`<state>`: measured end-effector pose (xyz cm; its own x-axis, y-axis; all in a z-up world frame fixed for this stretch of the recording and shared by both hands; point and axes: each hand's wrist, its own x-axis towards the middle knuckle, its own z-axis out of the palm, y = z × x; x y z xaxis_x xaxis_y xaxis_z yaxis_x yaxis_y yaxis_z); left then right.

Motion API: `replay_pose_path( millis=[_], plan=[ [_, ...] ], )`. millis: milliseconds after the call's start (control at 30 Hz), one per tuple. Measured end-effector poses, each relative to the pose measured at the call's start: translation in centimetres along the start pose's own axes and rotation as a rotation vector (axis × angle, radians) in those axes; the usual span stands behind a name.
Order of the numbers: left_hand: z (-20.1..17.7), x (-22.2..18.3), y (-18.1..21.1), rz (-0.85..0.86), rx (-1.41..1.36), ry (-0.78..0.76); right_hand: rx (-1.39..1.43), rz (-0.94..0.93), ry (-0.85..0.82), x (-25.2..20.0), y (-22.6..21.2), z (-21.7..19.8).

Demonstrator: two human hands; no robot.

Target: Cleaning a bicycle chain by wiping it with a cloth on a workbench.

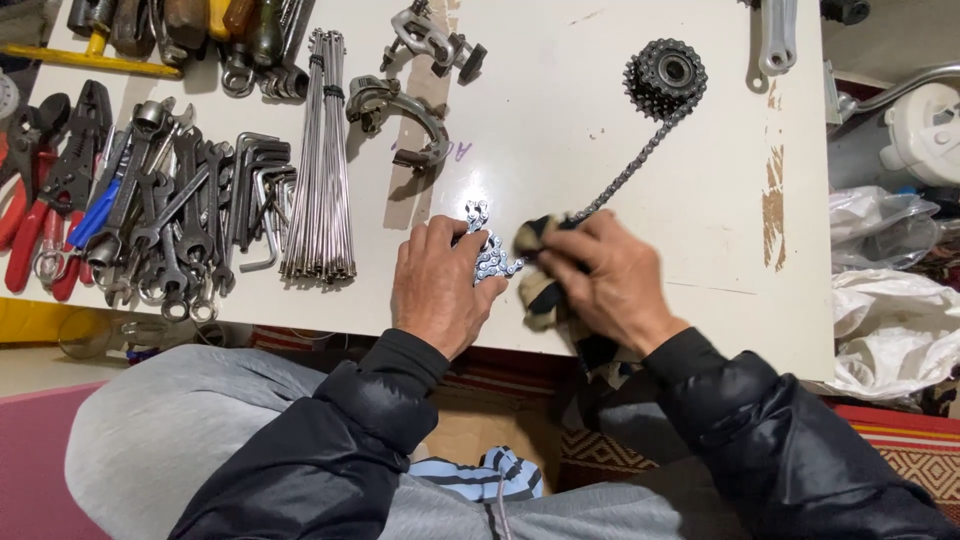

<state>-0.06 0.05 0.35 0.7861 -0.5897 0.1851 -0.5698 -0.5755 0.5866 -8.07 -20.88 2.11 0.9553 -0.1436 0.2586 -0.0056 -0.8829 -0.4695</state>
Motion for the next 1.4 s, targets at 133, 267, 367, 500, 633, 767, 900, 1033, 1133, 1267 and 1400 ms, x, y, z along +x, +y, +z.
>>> replay_pose_path(
  millis=[133,267,367,500,633,767,900,1033,1133,1267,1400],
  plan=[
    [0.2,0.0,-0.2,0.006,0.016,0.0,0.005,-0.084,-0.021,0.6,-0.9,-0.7],
    [0.0,0.0,-0.1,-0.001,-0.002,-0.015,-0.13,0.088,-0.06,1.4,3.2,-1.8],
    [-0.2,0.1,0.1,-0.012,-0.006,-0.023,-0.289,0.146,0.008,1.9,4.8,-3.2],
    [-0.1,0.1,0.0,-0.014,-0.02,-0.024,-0.549,0.168,0.011,2.0,4.2,-5.2],
    [-0.1,-0.1,-0.1,-0.004,-0.024,-0.016,-0.818,0.172,-0.082,2.0,4.4,-6.4],
    [0.0,-0.1,-0.3,-0.012,-0.027,-0.004,-0.952,0.07,-0.13,2.7,1.1,-7.0],
    [0.0,-0.2,-0.2,-0.001,-0.026,0.005,-0.619,-0.276,-0.011,2.2,0.7,-4.4],
    [0.4,-0.4,-0.5,0.025,-0.014,0.027,-0.426,-0.376,-0.193,2.2,-2.1,-2.5],
    [0.7,-0.4,-0.7,0.037,-0.012,0.041,-0.347,-0.383,-0.251,1.7,-2.5,-1.2],
    [0.7,-0.5,-0.9,0.049,-0.001,0.046,-0.311,-0.378,-0.208,1.3,-1.1,0.2],
    [1.4,-0.3,-1.5,0.046,0.031,0.119,-0.345,-0.35,-0.144,1.4,1.2,1.4]
  ],
)
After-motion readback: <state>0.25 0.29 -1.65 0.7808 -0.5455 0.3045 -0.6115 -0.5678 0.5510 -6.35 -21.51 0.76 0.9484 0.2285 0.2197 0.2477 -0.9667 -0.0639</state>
